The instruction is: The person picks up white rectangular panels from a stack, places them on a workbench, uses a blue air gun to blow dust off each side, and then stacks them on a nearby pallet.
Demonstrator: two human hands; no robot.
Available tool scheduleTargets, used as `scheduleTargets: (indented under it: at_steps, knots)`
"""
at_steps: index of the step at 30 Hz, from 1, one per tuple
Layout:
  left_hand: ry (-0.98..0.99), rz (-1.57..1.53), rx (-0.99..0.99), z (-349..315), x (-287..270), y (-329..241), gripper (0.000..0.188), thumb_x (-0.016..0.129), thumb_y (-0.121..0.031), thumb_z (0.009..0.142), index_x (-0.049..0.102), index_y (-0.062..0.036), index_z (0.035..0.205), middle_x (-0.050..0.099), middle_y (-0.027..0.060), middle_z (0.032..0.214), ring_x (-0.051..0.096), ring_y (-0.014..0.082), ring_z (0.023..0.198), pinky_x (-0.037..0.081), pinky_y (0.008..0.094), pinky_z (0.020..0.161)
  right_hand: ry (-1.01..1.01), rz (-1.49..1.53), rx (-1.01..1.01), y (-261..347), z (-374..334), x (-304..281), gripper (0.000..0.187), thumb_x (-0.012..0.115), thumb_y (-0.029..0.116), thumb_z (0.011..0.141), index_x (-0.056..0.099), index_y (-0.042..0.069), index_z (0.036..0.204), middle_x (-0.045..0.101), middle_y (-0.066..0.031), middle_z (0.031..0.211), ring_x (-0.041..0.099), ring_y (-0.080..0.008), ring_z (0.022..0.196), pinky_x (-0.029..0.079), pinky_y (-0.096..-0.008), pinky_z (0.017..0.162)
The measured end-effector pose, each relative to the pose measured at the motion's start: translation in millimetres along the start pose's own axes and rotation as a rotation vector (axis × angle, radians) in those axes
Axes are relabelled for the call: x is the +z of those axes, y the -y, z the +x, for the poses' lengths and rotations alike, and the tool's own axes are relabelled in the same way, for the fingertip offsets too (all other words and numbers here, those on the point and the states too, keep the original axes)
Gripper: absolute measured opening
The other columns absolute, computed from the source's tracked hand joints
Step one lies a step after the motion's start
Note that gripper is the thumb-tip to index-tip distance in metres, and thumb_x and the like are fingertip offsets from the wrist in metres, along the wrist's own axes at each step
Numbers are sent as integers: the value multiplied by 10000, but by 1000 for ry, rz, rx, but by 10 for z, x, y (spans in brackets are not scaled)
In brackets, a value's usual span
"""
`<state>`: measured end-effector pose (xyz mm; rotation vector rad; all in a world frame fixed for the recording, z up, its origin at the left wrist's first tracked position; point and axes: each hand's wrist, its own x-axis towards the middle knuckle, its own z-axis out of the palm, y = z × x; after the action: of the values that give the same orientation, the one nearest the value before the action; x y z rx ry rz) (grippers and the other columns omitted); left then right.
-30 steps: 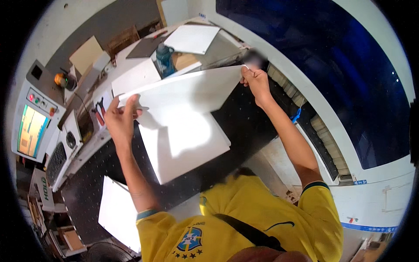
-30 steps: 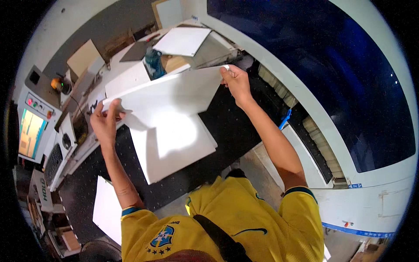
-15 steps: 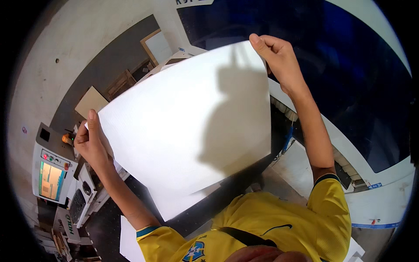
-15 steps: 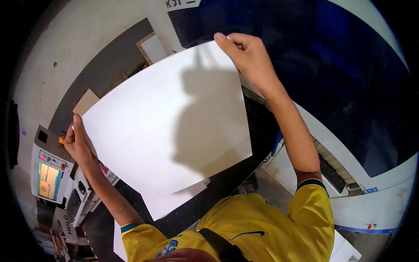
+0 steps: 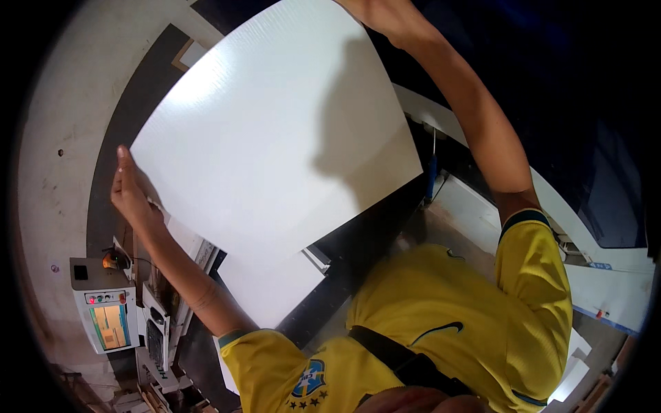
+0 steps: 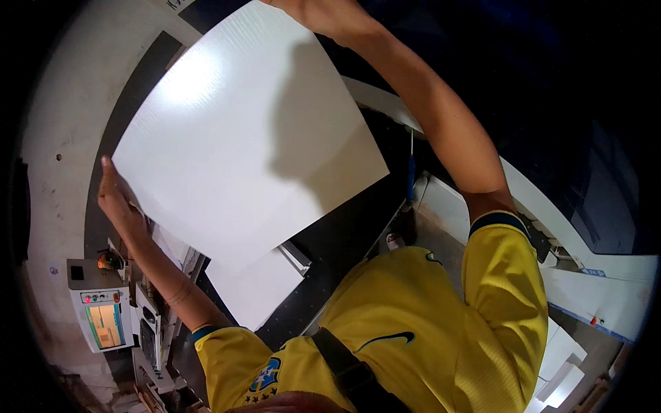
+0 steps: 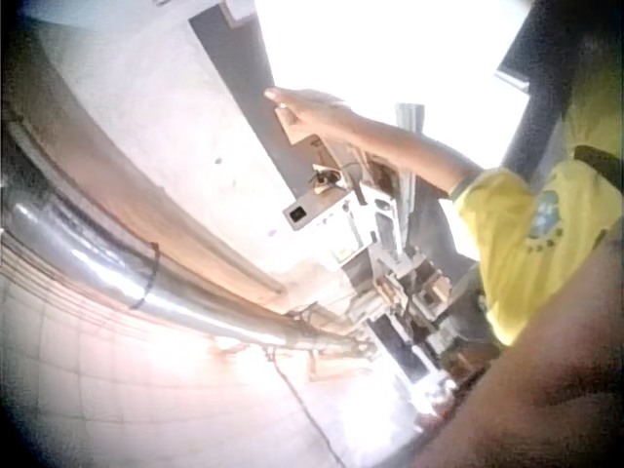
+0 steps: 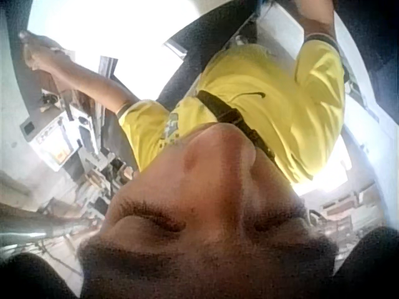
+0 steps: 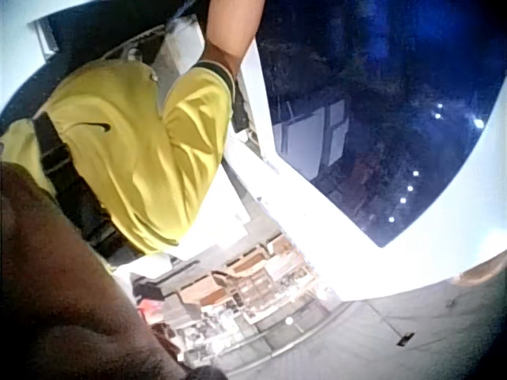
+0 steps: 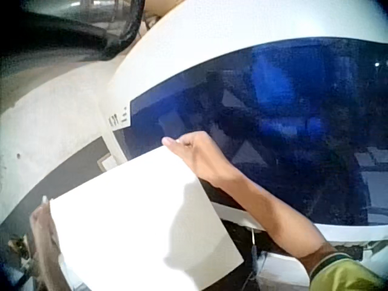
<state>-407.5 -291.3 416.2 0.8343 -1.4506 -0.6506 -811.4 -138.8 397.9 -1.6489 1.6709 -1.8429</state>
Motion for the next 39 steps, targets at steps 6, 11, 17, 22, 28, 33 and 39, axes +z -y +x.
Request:
scheduleTargets:
  at_steps: [6, 11, 17, 22, 28, 33, 39]
  knots:
    - [259, 491, -44, -277, -111, 848, 519, 697, -535, 1023, 665, -82, 771, 517, -55, 629, 452, 62, 585, 341, 268, 533, 129, -394, -34, -1002, -77, 54, 553, 691, 543, 1012, 699, 66, 733, 546, -9, 573, 540, -92, 544, 419, -275, 542]
    - [365, 449, -112, -769, 93, 1408, 574, 681, -517, 1040, 681, 38, 896, 569, 6, 731, 480, 92, 673, 394, 282, 575, 79, -493, -27, -1497, -332, 195, 470, 713, 507, 999, 793, 49, 925, 664, -73, 664, 619, -167, 599, 492, -337, 602]
    - [343, 586, -94, -1153, 111, 1998, 661, 654, -592, 1018, 685, 45, 847, 586, 97, 595, 572, 176, 531, 451, 368, 539, 220, -404, 115, -1948, -425, 344, 531, 737, 554, 958, 785, 28, 900, 723, -143, 753, 712, -272, 701, 538, -408, 660]
    - [263, 321, -402, -1549, 179, 2169, 614, 710, -551, 1004, 646, 48, 891, 627, 93, 648, 644, 160, 527, 505, 302, 499, 293, -592, 248, -2144, -386, 793, 469, 795, 463, 932, 758, 0, 864, 744, -208, 830, 740, -391, 830, 567, -507, 750]
    - [309, 172, -465, -1649, 191, 2764, 592, 700, -495, 1029, 605, 88, 1076, 693, 128, 768, 694, 176, 687, 563, 314, 639, 125, -478, 166, -2562, -488, 1116, 324, 782, 308, 953, 735, -3, 1034, 772, -193, 997, 756, -363, 950, 583, -461, 855]
    - [895, 775, -423, -2579, -176, 2888, 674, 722, -521, 954, 602, -8, 1374, 731, 280, 1155, 735, 443, 1026, 580, 512, 893, 52, -345, -2, -2022, -1488, 1492, 260, 661, 274, 1044, 698, 45, 1161, 773, -159, 997, 759, -324, 935, 592, -414, 823]
    - [1126, 1275, -520, -3721, 487, 2834, 1051, 857, -545, 822, 395, -2, 1594, 433, 432, 1528, 437, 557, 1429, 331, 576, 1214, 650, -680, 662, -2191, -4029, 1701, 511, 729, 377, 954, 661, 10, 1302, 612, -272, 1390, 570, -456, 1290, 473, -577, 1055]
